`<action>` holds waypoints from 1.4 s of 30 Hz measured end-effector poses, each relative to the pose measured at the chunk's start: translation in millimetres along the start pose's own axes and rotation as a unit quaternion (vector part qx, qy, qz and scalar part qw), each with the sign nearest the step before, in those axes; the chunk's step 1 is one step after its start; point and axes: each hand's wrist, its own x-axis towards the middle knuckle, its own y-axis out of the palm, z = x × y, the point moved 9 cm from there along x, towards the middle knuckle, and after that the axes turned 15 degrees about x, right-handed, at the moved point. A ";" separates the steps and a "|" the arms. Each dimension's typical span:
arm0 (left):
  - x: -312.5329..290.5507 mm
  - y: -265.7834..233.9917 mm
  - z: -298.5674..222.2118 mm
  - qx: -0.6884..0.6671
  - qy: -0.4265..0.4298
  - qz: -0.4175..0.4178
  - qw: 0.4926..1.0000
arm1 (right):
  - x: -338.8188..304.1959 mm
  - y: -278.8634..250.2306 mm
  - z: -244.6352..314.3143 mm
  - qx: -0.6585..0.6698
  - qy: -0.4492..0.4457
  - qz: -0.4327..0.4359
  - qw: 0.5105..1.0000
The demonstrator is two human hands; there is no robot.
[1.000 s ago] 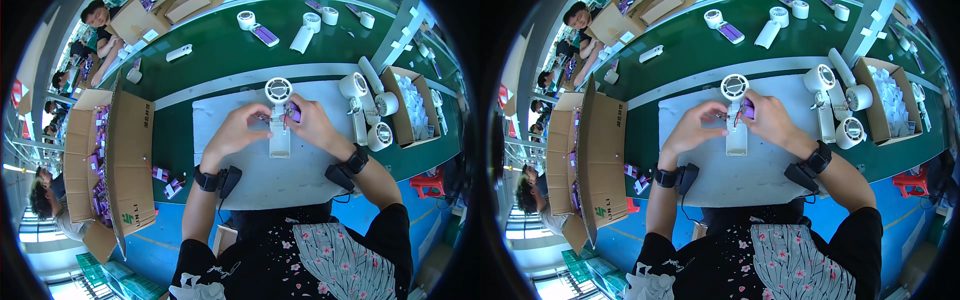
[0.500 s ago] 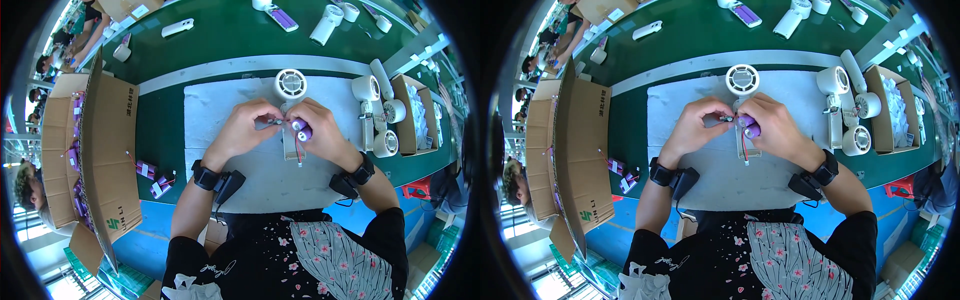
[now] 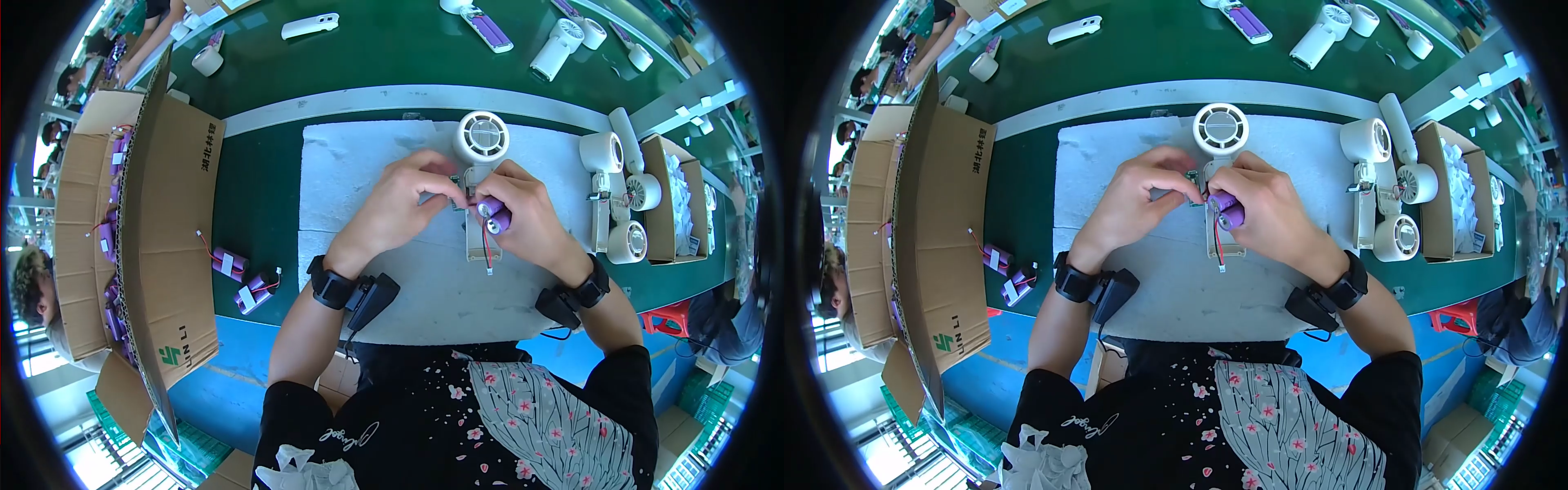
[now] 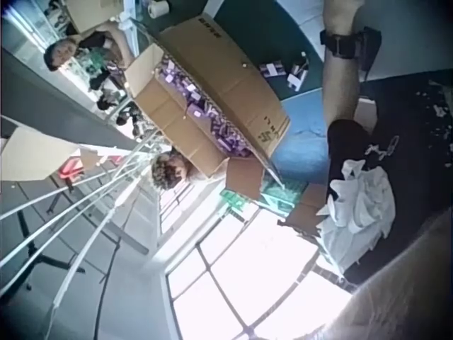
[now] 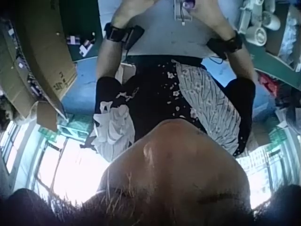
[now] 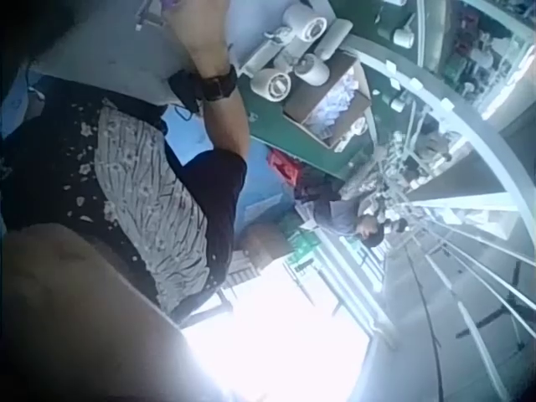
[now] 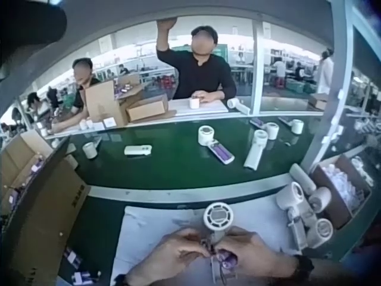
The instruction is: Assembling small electronic components by attaching circuit boards to battery units at a factory workbench.
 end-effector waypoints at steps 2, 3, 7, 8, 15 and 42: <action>0.0 3.3 -1.0 -0.031 -0.011 0.032 0.999 | -0.8 0.8 2.9 -0.009 -0.003 0.004 1.000; -0.5 7.3 -1.3 -0.063 -0.023 0.064 0.996 | -1.0 0.9 3.8 -0.013 -0.004 0.007 1.000; -1.5 19.5 -0.9 -0.173 -0.061 0.080 0.980 | -1.6 0.0 3.9 -0.008 -0.009 0.011 1.000; -1.8 20.8 1.3 -0.212 -0.075 0.071 0.972 | -2.3 -0.4 2.6 -0.008 -0.009 0.009 1.000; -5.7 29.2 10.3 -0.230 -0.114 0.114 0.960 | -12.2 -31.8 -13.9 0.104 0.078 -0.194 0.972; -5.3 22.2 28.9 -0.272 -0.203 0.067 0.938 | -2.0 -23.1 24.4 -0.113 -0.109 -0.094 0.983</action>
